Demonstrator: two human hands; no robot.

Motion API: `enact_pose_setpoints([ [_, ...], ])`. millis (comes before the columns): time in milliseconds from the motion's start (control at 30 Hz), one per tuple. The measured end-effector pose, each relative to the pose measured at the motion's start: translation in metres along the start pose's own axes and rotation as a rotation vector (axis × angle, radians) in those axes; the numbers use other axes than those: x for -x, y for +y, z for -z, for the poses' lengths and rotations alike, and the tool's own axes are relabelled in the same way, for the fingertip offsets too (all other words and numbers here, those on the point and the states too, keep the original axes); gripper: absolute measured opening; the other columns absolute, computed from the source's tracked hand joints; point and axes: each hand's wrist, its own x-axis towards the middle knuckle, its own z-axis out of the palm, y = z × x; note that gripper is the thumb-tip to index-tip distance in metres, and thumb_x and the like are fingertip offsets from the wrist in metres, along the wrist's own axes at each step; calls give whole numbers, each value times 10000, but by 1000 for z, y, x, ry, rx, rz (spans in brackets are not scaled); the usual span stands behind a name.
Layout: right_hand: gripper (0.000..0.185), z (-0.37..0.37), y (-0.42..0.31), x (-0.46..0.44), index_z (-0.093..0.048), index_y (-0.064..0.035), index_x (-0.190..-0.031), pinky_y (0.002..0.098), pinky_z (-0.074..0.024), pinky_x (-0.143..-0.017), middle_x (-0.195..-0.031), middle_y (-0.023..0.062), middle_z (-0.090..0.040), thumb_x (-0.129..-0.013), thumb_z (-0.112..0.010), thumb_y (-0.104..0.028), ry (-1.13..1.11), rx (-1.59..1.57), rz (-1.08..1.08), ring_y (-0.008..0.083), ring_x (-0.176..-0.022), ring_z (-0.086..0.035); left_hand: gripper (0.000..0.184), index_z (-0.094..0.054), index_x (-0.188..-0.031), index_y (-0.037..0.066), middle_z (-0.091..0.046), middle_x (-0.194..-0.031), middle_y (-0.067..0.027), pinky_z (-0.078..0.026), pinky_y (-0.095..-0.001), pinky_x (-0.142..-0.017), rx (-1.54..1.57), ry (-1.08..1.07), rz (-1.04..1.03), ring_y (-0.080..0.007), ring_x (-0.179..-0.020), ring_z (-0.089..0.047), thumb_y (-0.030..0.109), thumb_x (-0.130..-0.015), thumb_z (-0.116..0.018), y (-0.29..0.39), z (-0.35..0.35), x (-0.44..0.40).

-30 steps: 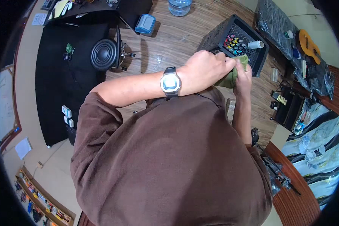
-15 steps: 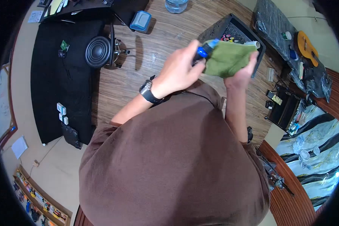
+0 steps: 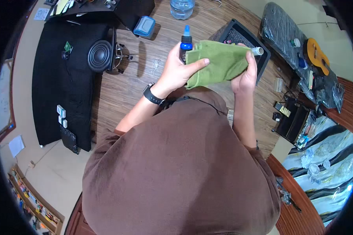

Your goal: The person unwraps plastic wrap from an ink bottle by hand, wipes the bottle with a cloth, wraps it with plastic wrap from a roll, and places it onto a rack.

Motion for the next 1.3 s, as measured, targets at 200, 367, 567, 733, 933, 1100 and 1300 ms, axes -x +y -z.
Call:
enact_pose_setpoints([
  [200, 593, 6, -5, 13, -475, -8, -1356, 455, -436, -1028, -1305, 168, -564, -1012, -380, -481, 47, 293, -64, 306, -1238, -522, 265, -565, -986, 40, -672, -982, -108, -520, -267, -720, -605, 69, -215, -136, -889, -658, 78, -797, -747, 19, -27, 17],
  [367, 619, 13, -6, 23, -472, -52, -1382, 452, -429, -1043, -1327, 157, -559, -999, -381, -529, -181, -538, -544, 272, -1213, -546, 248, -569, -1016, 27, -656, -1015, -158, -511, -311, -779, -993, -353, -478, -200, -935, -661, 86, -806, -686, 7, -65, 23],
  [567, 681, 51, 0, 12, -368, -51, -1463, 497, -382, -1100, -1437, 192, -459, -1008, -306, -554, -451, -1031, -530, 344, -1305, -468, 321, -572, -1070, -7, -647, -1108, -160, -485, -379, -894, -604, -133, -418, -290, -1016, -637, 146, -817, -697, 22, -86, 39],
  [733, 651, 68, 10, 16, -355, -54, -1470, 492, -376, -1108, -1456, 192, -436, -1016, -311, -518, -467, -1005, -532, 341, -1303, -471, 373, -561, -1085, -22, -649, -1121, -150, -490, -363, -892, -545, 101, -324, -290, -1010, -639, 172, -811, -724, 11, -99, 43],
  [933, 602, 46, -22, 29, -417, -66, -1437, 457, -408, -1081, -1411, 156, -500, -997, -409, -476, -452, -866, -489, 302, -1264, -517, 427, -521, -1090, -7, -644, -1043, -133, -504, -321, -840, -547, 415, -338, -199, -952, -633, 118, -772, -777, 3, -127, 46],
  [1100, 507, 75, -16, 40, -413, -25, -1420, 440, -416, -1075, -1411, 174, -486, -982, -524, -257, -550, -555, -369, 293, -1260, -519, 425, -493, -1057, 14, -617, -954, -73, -509, -294, -792, -410, 489, -202, -123, -872, -606, 37, -745, -782, -8, -131, 47],
  [1300, 388, 90, -45, 23, -527, -11, -1293, 407, -445, -1023, -1303, 148, -563, -922, -606, -90, -288, -79, -195, 250, -1188, -559, 417, -479, -1052, 25, -597, -940, -46, -498, -272, -776, -405, 393, -248, -102, -830, -586, -5, -739, -753, 4, -118, 50],
])
